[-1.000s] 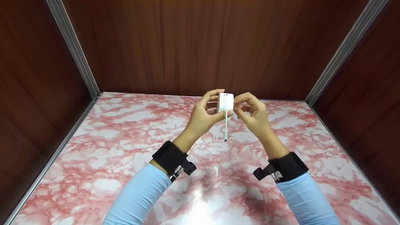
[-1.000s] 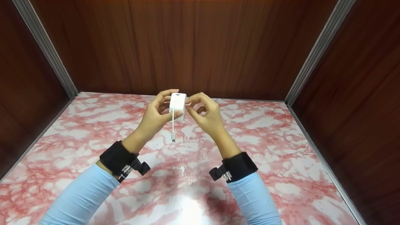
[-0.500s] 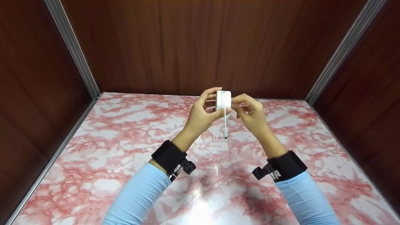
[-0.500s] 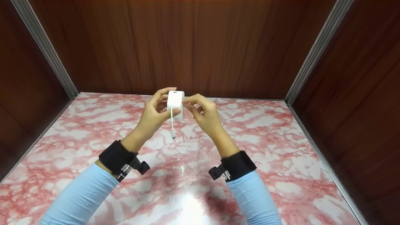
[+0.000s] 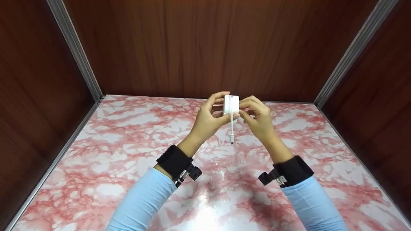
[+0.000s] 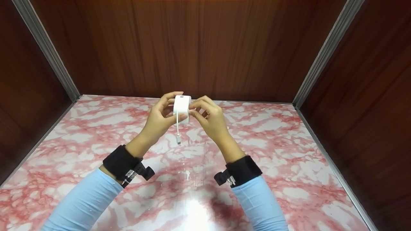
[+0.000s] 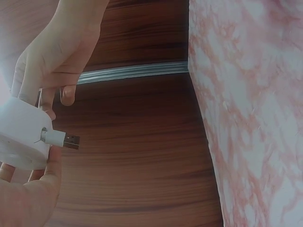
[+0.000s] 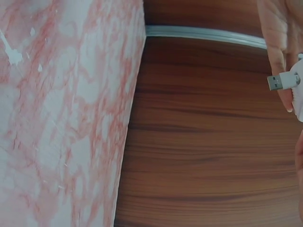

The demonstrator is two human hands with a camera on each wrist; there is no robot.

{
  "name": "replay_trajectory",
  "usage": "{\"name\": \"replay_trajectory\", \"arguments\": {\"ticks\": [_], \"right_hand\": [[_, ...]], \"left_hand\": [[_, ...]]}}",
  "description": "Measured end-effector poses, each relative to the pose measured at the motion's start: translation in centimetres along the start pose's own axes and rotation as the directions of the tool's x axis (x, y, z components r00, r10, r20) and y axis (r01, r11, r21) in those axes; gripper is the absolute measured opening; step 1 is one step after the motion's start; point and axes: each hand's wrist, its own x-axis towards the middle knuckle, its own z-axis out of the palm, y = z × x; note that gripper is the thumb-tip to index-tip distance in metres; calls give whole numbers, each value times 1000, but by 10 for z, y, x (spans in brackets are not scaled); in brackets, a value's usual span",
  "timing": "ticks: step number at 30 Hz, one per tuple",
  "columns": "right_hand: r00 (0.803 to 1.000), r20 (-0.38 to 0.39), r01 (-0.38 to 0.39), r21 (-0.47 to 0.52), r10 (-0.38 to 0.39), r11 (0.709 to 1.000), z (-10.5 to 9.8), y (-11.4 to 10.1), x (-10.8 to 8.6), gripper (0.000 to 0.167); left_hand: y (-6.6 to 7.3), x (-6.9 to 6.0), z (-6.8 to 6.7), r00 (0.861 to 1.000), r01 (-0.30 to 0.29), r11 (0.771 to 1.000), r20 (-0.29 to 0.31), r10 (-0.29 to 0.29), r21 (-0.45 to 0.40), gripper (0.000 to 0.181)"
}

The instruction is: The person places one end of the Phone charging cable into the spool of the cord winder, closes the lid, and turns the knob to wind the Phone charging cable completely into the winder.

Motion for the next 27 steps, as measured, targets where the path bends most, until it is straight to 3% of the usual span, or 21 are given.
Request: {"name": "replay_trajectory", "arguments": {"ticks": [7,10,12,15,20,23,27], "right_hand": [[1000,2,6,-7,-6,1000,2,-2,-1,17],[997,12,-80,66,80,995,3,-7,0,13],[983,27,-182,146,180,972,5,-11,1,9],[939,60,-342,263,339,902,6,-17,3,7],[831,118,-545,367,544,753,5,-26,8,14],[764,150,-629,388,627,674,5,-30,11,15],[700,181,-695,399,691,599,4,-33,13,18]], "left_hand": [[0,0,1,1000,-9,1000,0,9,11,63],[0,0,1,1000,-11,1000,4,11,17,63],[0,0,1,1000,-11,1000,5,11,22,63],[-1,-1,1,1000,-15,1000,6,15,27,64],[-4,-1,0,1000,-19,1000,5,19,23,64],[-5,-1,0,1000,-16,1000,4,16,19,64],[-5,-2,0,1000,-5,1000,2,4,15,64]]}}
